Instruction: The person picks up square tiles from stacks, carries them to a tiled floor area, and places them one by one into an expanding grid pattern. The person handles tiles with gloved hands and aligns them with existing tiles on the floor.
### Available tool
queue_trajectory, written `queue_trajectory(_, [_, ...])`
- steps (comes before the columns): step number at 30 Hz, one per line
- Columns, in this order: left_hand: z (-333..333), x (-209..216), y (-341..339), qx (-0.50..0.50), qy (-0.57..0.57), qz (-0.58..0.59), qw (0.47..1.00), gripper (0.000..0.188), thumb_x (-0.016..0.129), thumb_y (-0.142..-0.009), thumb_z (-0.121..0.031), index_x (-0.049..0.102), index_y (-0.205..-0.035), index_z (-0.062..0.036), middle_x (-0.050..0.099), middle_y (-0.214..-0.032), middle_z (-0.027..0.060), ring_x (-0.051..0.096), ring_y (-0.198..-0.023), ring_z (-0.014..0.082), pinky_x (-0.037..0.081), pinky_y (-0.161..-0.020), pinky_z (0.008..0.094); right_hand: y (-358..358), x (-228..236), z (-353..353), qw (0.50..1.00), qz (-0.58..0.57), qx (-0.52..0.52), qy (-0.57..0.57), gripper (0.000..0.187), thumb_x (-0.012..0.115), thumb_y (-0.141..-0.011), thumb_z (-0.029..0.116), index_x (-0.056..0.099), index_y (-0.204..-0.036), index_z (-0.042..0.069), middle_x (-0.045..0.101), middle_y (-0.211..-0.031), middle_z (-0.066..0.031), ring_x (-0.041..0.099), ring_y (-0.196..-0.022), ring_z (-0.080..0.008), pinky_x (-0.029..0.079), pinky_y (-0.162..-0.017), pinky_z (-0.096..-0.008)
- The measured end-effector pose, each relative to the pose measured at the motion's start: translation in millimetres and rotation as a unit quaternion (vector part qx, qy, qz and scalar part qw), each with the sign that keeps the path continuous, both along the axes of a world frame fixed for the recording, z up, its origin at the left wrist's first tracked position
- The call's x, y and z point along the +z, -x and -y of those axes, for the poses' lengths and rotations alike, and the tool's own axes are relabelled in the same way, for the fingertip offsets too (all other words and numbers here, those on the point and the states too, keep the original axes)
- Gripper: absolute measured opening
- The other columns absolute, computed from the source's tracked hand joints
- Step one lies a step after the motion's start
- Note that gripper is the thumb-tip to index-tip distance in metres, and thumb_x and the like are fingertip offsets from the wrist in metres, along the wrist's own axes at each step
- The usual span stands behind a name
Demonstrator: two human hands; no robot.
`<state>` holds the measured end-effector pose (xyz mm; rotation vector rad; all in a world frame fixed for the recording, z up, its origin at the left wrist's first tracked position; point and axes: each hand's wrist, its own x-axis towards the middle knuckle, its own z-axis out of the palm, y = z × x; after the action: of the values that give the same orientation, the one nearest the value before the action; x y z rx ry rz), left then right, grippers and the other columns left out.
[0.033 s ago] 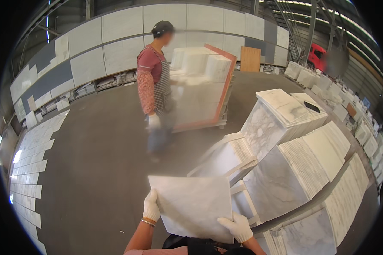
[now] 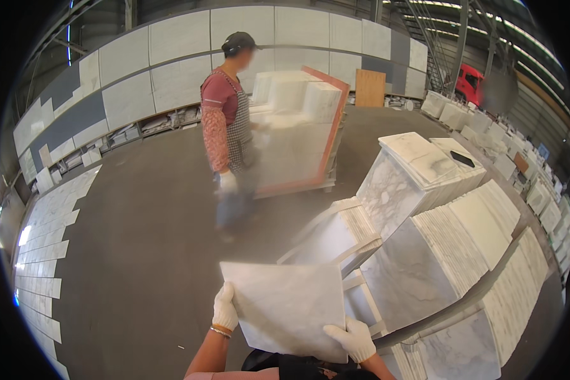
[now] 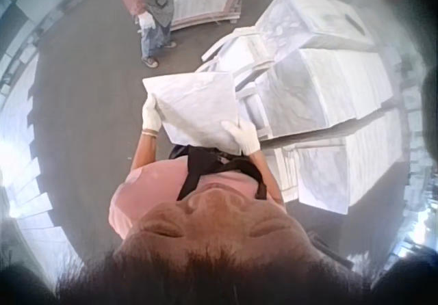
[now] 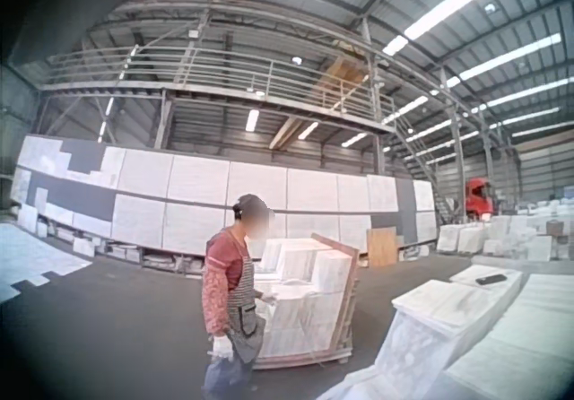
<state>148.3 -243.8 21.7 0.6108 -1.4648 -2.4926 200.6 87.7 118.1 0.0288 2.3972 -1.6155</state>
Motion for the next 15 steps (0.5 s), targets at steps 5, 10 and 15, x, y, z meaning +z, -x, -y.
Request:
queue_trajectory(5, [-1,4,30,-0.022,0.006,-0.019,1.000,0.050,0.052,-0.107,-0.041,0.060,-0.131,0.0032,0.065,-0.128,0.0090,0.060,-0.116,0.0183,0.045,-0.104,0.0344,12,15,1,1.000,-0.010,-0.007,-0.016,0.045,0.074,-0.090,0.040,0.073,-0.117,0.005,0.076,-0.095,-0.0120,0.069,-0.084,-0.0177,0.053,-0.081,-0.0325])
queue_trajectory(10, [5,8,61,0.006,0.011,-0.058,0.998,0.048,0.054,-0.106,-0.042,0.064,-0.123,0.0021,0.067,-0.117,0.0067,0.061,-0.105,0.0168,0.048,-0.096,0.0335,37,22,11,0.999,0.035,0.007,-0.001,0.043,0.077,-0.089,0.036,0.073,-0.119,0.006,0.076,-0.093,-0.0116,0.068,-0.081,-0.0171,0.054,-0.079,-0.0315])
queue_trajectory(15, [28,13,93,0.027,0.032,-0.073,0.996,0.049,0.051,-0.107,-0.041,0.062,-0.126,0.0030,0.066,-0.122,0.0082,0.061,-0.110,0.0183,0.047,-0.099,0.0341,68,31,31,0.998,-0.004,0.058,-0.028,0.042,0.078,-0.088,0.036,0.074,-0.119,0.008,0.077,-0.097,-0.0130,0.071,-0.084,-0.0197,0.055,-0.079,-0.0331])
